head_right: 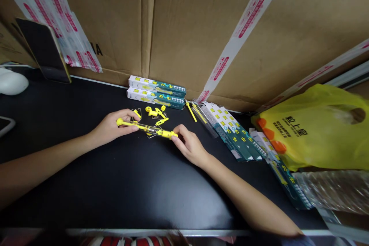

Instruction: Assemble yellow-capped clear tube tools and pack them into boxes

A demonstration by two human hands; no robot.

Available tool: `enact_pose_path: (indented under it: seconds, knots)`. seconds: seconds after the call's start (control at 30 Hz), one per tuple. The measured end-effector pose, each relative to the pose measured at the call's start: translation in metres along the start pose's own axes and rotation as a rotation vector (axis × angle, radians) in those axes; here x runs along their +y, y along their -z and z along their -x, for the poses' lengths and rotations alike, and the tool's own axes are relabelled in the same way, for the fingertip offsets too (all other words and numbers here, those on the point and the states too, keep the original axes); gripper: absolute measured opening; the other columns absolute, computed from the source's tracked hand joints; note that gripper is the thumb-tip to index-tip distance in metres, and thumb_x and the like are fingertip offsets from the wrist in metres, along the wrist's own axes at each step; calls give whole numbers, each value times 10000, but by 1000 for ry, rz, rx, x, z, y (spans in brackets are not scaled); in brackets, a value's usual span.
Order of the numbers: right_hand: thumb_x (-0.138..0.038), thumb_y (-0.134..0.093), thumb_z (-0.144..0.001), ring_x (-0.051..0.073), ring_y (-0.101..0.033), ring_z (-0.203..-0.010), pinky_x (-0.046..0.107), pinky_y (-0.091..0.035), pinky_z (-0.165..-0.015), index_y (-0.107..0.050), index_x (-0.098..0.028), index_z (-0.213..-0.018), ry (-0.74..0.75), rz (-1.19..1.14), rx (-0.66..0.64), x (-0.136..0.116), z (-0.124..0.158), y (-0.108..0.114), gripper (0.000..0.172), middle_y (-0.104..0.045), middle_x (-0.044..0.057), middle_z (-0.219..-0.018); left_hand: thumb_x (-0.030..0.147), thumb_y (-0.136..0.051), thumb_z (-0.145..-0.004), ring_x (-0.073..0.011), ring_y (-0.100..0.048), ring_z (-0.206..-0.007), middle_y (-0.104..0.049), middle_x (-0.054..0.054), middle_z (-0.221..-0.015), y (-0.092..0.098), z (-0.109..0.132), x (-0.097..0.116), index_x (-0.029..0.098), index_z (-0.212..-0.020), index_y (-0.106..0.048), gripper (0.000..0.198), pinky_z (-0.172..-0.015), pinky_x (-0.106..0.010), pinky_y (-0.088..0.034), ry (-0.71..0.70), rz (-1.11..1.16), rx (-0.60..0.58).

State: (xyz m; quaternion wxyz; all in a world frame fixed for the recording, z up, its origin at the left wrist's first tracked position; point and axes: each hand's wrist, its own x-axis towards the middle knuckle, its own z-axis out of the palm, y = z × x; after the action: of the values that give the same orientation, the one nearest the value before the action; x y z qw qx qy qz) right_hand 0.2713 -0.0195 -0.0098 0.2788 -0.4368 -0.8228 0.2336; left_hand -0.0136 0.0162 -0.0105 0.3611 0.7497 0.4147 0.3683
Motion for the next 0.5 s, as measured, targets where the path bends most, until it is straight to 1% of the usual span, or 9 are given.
enact_pose_path:
  seconds: [0.1, 0.2, 0.33, 0.5]
  knots:
    - [-375, -424, -947, 157, -500, -638, 281, -389, -595, -452, -224, -893, -4, 13, 13, -1, 1, -1, 163, -531, 14, -734, 357, -702, -725, -96, -543, -625, -617, 22, -769, -1, 0, 1, 184, -877, -631, 240, -577, -204, -432, 16, 39, -6]
    - [-370, -424, -948, 155, -493, -639, 280, -386, -599, -449, -224, -899, -3, 19, 6, 0, 1, -1, 156, -526, 14, -740, 360, -678, -757, -111, -596, -709, -652, 10, -830, -1, 0, 0, 185, -853, -647, 202, -642, -211, -462, 32, 71, -31]
    - [-362, -417, -950, 156, -486, -643, 282, -385, -606, -435, -225, -905, 2, 19, 5, 0, 0, 1, 145, -513, 12, -744, 373, -662, -774, -120, -618, -742, -665, 8, -850, 0, 0, 1, 188, -874, -652, 210, -660, -216, -473, 42, 57, -52]
    - [-351, -377, -954, 165, -475, -643, 293, -382, -608, -409, -227, -951, 38, 57, -34, -2, 1, 5, 128, -508, 20, -770, 372, -649, -787, -126, -628, -757, -680, -3, -882, 0, 1, 5, 184, -894, -656, 217, -681, -224, -487, 35, 51, -38]
